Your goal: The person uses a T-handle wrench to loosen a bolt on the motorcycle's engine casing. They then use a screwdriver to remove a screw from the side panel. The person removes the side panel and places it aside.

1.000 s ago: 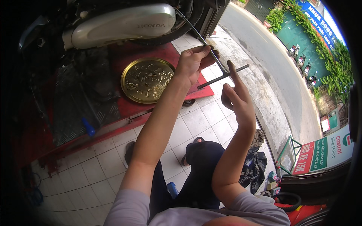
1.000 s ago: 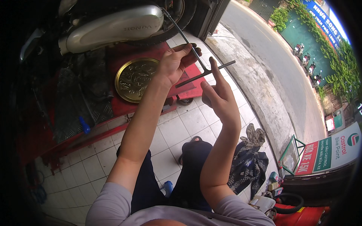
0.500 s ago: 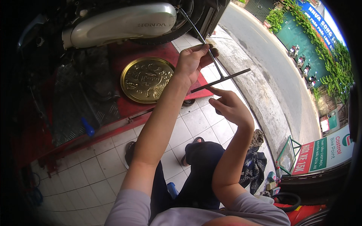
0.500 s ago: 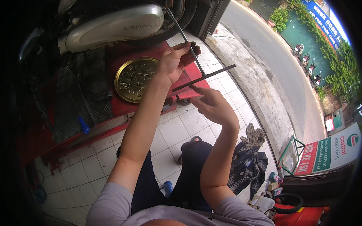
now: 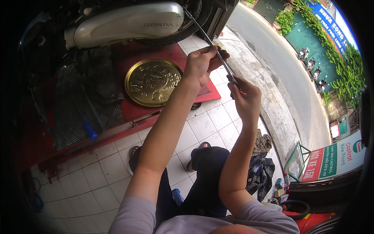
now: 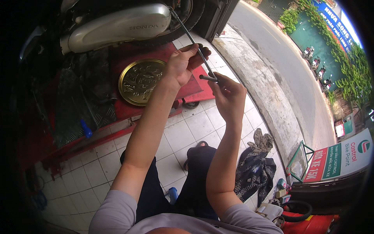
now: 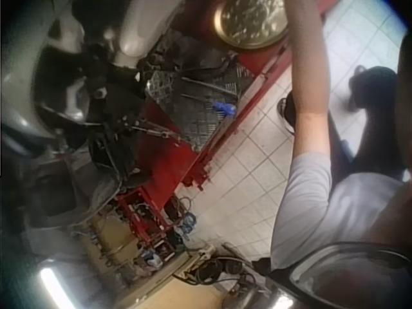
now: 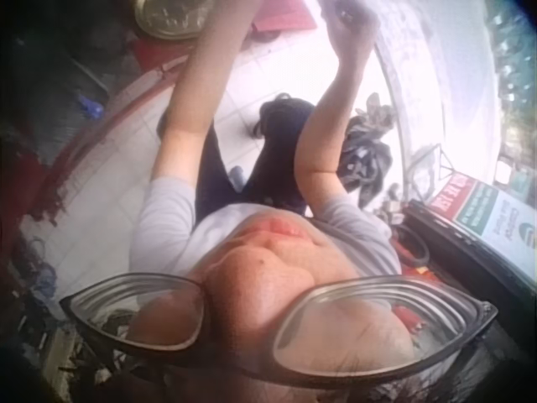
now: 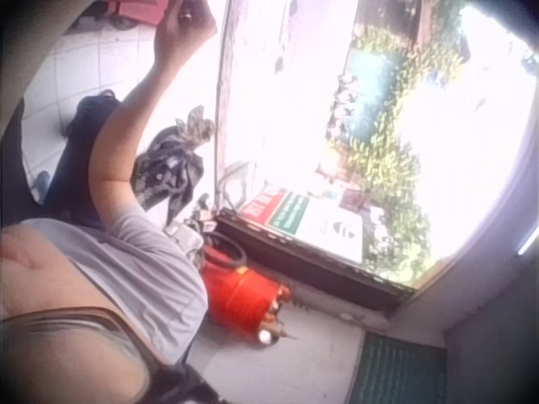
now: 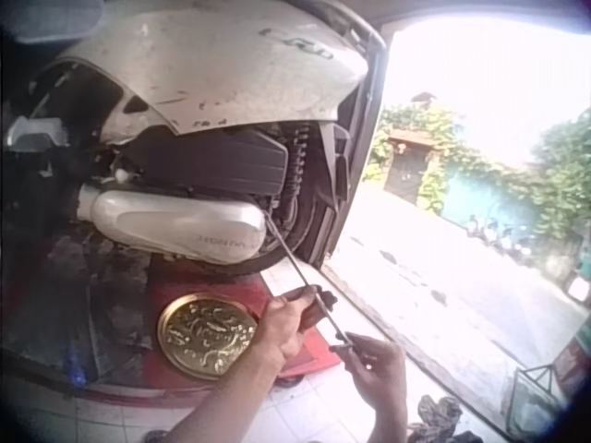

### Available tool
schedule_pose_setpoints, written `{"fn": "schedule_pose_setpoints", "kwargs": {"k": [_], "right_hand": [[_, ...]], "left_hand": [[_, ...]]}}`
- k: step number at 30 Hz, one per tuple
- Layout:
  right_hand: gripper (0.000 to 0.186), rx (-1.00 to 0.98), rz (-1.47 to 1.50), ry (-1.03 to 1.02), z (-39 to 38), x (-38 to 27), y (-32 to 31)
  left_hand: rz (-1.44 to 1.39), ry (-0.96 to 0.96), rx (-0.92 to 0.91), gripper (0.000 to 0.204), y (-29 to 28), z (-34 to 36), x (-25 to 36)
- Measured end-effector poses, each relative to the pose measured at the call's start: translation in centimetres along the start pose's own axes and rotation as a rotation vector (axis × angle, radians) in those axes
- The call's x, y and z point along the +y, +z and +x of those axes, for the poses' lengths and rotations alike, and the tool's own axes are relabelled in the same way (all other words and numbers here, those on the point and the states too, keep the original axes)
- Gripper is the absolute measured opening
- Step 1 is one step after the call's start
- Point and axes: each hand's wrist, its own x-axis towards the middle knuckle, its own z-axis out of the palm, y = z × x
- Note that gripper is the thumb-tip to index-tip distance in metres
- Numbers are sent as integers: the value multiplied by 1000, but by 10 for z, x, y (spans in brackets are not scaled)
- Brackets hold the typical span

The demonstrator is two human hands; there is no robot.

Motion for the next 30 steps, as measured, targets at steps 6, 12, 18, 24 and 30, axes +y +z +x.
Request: {"fn": "schedule_pose_setpoints", "kwargs": {"k": [6,12,18,24,30], "right_hand": [[21,15,49,0,-1,3,9],[19,-69,173,72,1,16,10],[18,-111,154,122,1,14,9],[17,-151,143,110,1,20,12],[18,-30,136,-5,-1,12,17]], "left_hand": [[7,-3,2,15,-4,0,5],[47,-2,46,15,-6,3,-1],[118,4,70,15,-6,1,-2],[190,6,94,15,-8,0,1],[82,15,8,17,-4,-2,11]]}}
